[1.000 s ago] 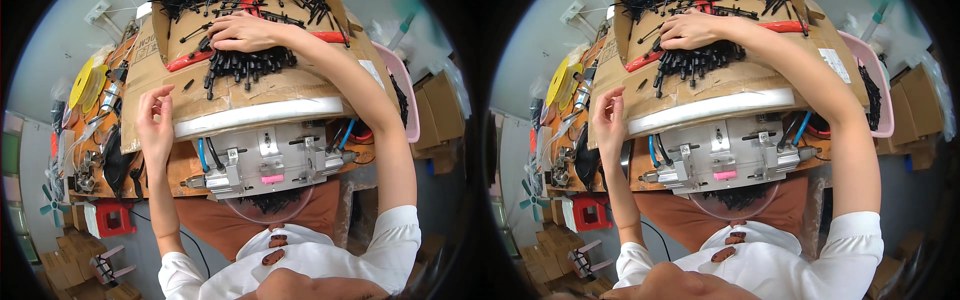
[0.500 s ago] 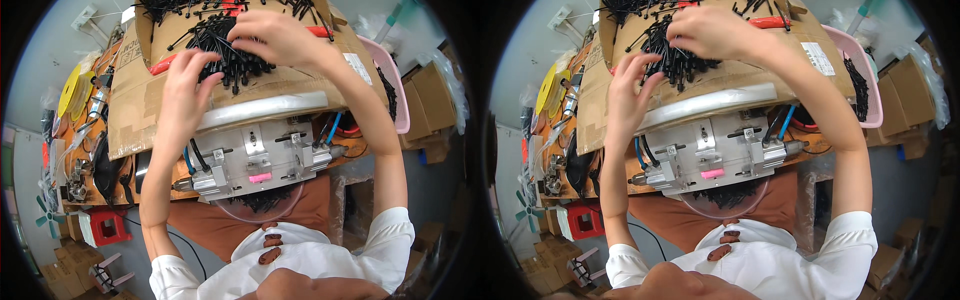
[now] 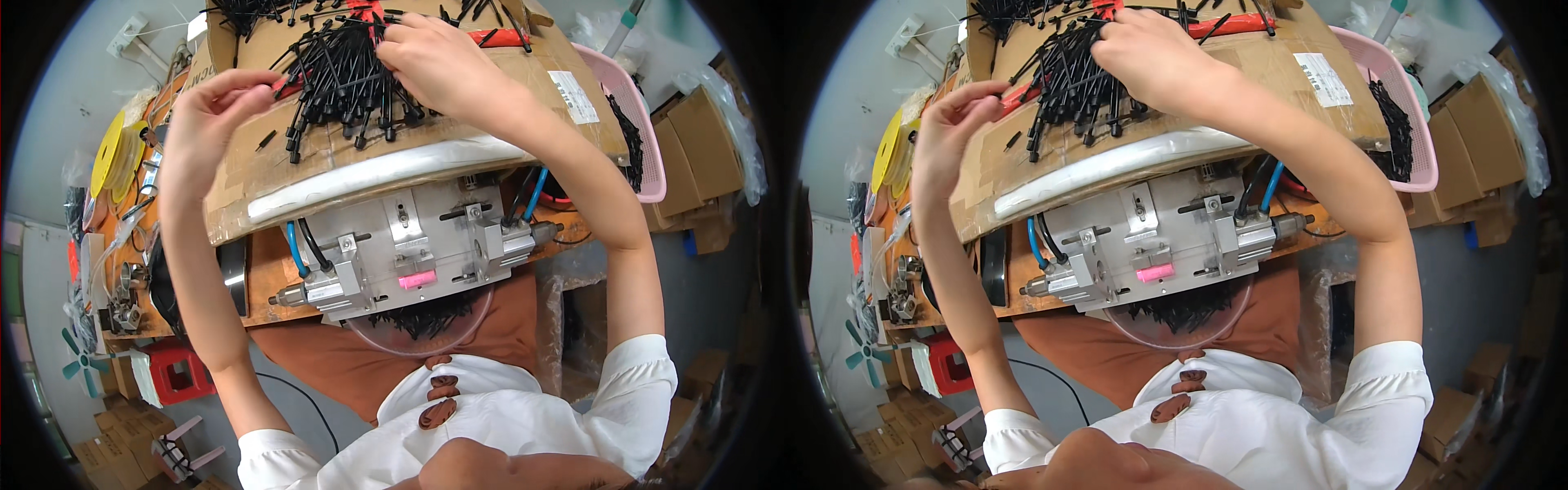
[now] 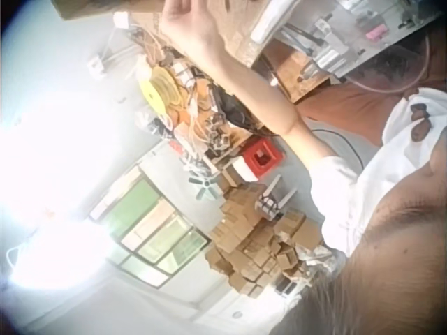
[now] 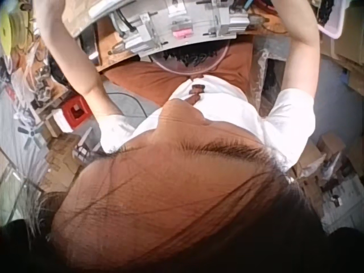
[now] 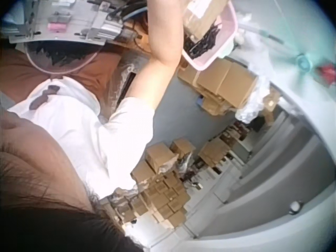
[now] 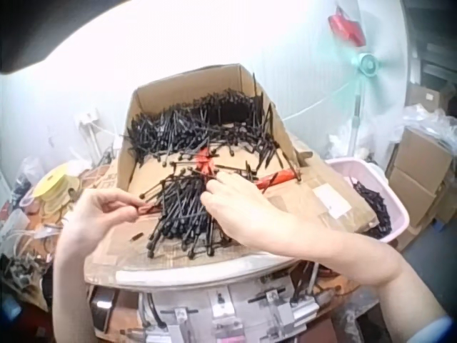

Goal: The person picks up a cable tie from a cardboard box, places it into a pneumatic machine to be processed, and then drops it into a bowl. This process is repeated for several cable ties throughout the video.

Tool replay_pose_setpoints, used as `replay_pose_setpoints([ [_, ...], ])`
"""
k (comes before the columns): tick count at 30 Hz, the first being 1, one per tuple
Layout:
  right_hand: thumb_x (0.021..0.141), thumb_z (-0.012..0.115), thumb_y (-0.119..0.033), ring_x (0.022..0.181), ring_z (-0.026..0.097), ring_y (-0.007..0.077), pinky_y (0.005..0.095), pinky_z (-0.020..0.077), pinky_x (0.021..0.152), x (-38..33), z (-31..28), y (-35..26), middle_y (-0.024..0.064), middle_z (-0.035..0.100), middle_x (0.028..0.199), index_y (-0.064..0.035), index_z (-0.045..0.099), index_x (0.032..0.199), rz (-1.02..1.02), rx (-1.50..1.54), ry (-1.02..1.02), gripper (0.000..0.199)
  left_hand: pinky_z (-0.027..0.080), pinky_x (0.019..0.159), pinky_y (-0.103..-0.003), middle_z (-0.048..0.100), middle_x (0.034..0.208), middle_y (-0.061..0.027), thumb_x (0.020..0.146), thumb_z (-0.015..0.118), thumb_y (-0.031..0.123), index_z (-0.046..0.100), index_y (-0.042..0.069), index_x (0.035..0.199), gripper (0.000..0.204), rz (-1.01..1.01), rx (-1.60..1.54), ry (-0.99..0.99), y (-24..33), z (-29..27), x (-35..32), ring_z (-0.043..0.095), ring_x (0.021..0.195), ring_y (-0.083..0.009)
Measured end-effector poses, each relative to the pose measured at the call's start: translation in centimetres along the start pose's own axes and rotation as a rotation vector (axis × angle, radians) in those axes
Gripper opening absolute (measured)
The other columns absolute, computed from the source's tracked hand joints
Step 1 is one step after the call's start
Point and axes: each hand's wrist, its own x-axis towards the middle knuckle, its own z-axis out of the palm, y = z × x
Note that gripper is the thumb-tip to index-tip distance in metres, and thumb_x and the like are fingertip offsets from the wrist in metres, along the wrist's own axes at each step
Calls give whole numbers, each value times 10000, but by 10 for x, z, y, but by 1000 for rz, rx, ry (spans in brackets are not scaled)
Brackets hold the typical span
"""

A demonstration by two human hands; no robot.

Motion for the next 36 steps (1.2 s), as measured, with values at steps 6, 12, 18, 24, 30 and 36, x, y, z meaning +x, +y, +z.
replay_pose_setpoints([
  [6,885,547,-56,943,608,317,361,486,807,11,-24,1,185,632,993,0,597,1082,118,96,82,211,467,787,-198,660,928,-18,858,676,69,670,-2,1072,225,61,-45,186,5,-6,-34,590,857,-58],
  [12,949,546,-120,711,556,64,190,447,641,-38,-67,0,13,620,798,36,648,997,856,1129,120,193,470,764,-251,594,931,-35,741,694,-101,579,25,1260,546,172,257,439,9,97,-143,542,820,-113],
  [18,982,516,-209,677,602,110,233,490,576,-103,-87,-27,77,643,786,19,596,965,864,1747,385,242,442,745,-353,549,917,-107,714,692,-23,431,-67,1359,697,167,541,90,-3,191,-226,512,833,-253],
  [24,993,477,-144,910,625,219,249,455,661,-138,-89,-32,173,635,1013,18,532,1148,848,1600,450,231,460,752,-340,521,943,-106,748,626,-26,419,-76,1361,649,121,618,61,-7,218,-221,511,872,-245],
  [30,948,553,-75,818,658,192,238,496,633,-133,-99,-69,186,665,1018,41,579,1069,771,1394,540,169,470,769,-320,515,959,-103,697,584,-55,412,-81,1363,688,122,692,42,-7,218,-217,507,880,-239],
  [36,765,667,118,775,647,142,259,535,665,-152,-81,-141,112,668,912,47,608,1090,806,932,272,337,472,762,-318,512,947,-103,701,616,-39,425,-58,1364,690,81,741,-55,4,201,-211,509,881,-240],
])
